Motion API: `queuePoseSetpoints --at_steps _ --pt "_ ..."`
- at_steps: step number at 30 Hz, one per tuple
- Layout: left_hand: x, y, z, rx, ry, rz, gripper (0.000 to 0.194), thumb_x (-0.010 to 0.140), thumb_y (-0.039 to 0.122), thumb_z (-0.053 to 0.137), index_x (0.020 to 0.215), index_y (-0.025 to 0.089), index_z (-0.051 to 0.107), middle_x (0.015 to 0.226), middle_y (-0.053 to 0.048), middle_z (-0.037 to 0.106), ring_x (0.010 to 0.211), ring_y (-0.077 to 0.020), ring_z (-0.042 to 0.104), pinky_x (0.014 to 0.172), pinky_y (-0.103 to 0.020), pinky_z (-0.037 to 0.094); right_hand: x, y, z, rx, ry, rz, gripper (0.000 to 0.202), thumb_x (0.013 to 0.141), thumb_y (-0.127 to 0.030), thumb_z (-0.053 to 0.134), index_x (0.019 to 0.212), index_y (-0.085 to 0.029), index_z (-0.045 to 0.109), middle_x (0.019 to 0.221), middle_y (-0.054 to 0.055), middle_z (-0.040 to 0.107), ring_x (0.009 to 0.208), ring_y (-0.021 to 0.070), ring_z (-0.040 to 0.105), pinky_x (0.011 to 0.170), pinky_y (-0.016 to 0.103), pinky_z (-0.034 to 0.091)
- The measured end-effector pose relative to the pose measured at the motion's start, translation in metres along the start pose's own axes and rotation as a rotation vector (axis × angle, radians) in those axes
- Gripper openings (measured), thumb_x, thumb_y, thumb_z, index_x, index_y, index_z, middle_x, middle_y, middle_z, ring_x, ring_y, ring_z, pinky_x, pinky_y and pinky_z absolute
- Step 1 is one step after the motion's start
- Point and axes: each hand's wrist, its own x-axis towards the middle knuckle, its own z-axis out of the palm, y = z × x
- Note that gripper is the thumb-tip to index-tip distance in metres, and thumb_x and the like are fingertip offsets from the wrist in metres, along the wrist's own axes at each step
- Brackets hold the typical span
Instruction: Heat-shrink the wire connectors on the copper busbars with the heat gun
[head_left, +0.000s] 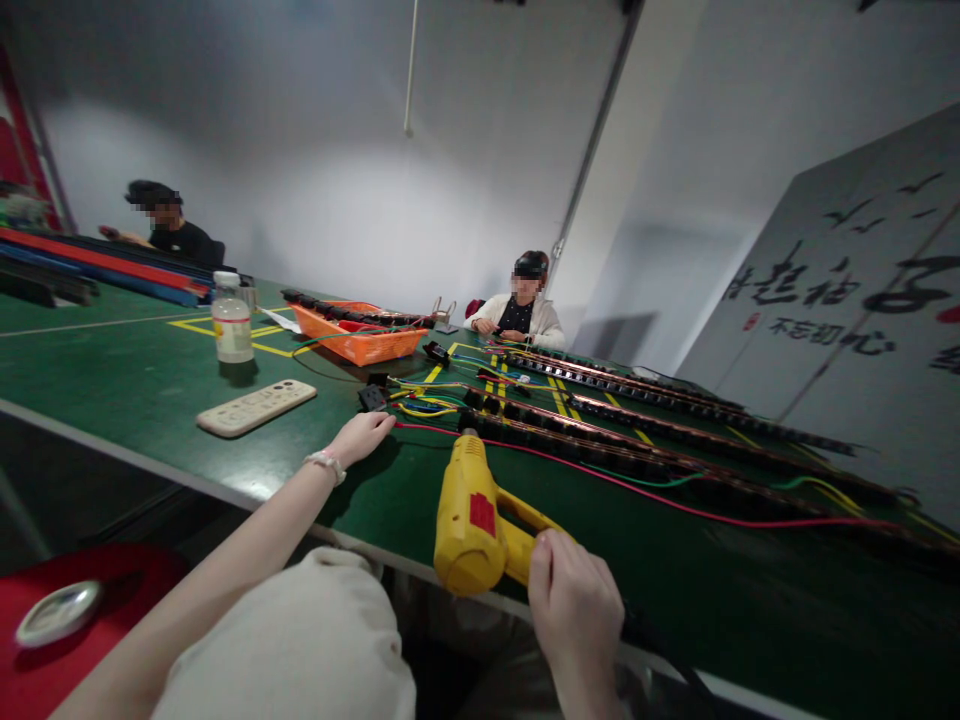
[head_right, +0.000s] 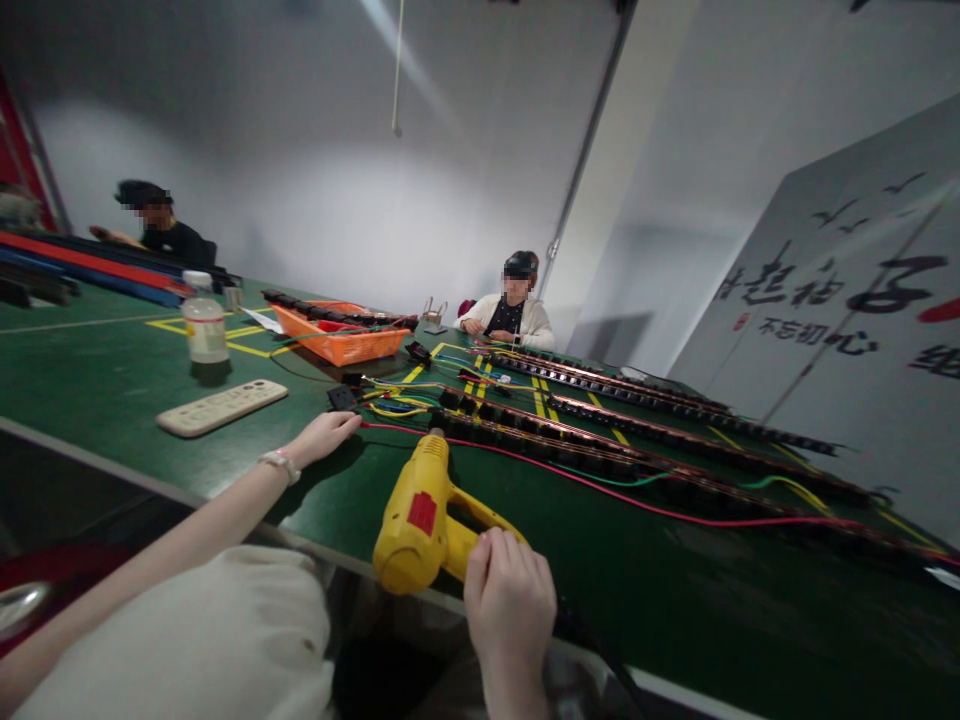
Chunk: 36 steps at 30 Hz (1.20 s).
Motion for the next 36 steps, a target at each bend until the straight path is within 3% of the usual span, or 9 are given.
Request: queuePoseSetpoints --at_steps 15,23,30,36 --pt "0.003 -0.003 0.002 -0.03 0.019 0.004 0.042 0.085 0.046 0.034 0.071 0.018 0.061 0.073 -0.006 0.065 0.07 -0.019 0.057 0.061 -0.026 0.035 0.014 -0.064 0.024 0.135 -0.088 -0.008 0.034 0.092 -0.023 0.03 0.068 -0.02 0.053 0.065 0.001 0.055 0.063 0.0144 0.048 0.067 0.029 0.029" --pt "0.002 -0.005 0.001 -0.009 0.004 0.051 0.042 0.085 0.048 0.032 0.068 0.019 0.058 0.07 -0.004 0.063 0.067 -0.0173 0.055 0.06 -0.025 0.036 0.011 -0.057 0.022 0.164 -0.107 -0.067 0.033 0.094 -0.031 0.03 0.078 -0.02 0.057 0.072 0.001 0.058 0.07 0.0146 0.051 0.069 0.029 0.03" --pt "0.0 -0.006 0.001 -0.034 0.002 0.056 0.043 0.084 0.049 0.034 0.075 0.018 0.063 0.077 -0.005 0.066 0.073 -0.0189 0.057 0.065 -0.026 0.039 0.012 -0.055 0.021 0.17 -0.081 -0.046 0.035 0.094 -0.029 0.029 0.072 -0.02 0.055 0.067 0.0 0.056 0.066 0.0131 0.05 0.068 0.027 0.03" --pt "0.002 -0.011 0.004 -0.064 0.002 0.047 0.039 0.084 0.044 0.036 0.074 0.019 0.064 0.076 -0.003 0.067 0.074 -0.0184 0.059 0.067 -0.025 0.04 0.012 -0.034 0.013 0.167 -0.072 -0.043 0.035 0.094 -0.029 0.029 0.073 -0.02 0.055 0.067 0.0 0.057 0.066 0.0128 0.05 0.067 0.026 0.031"
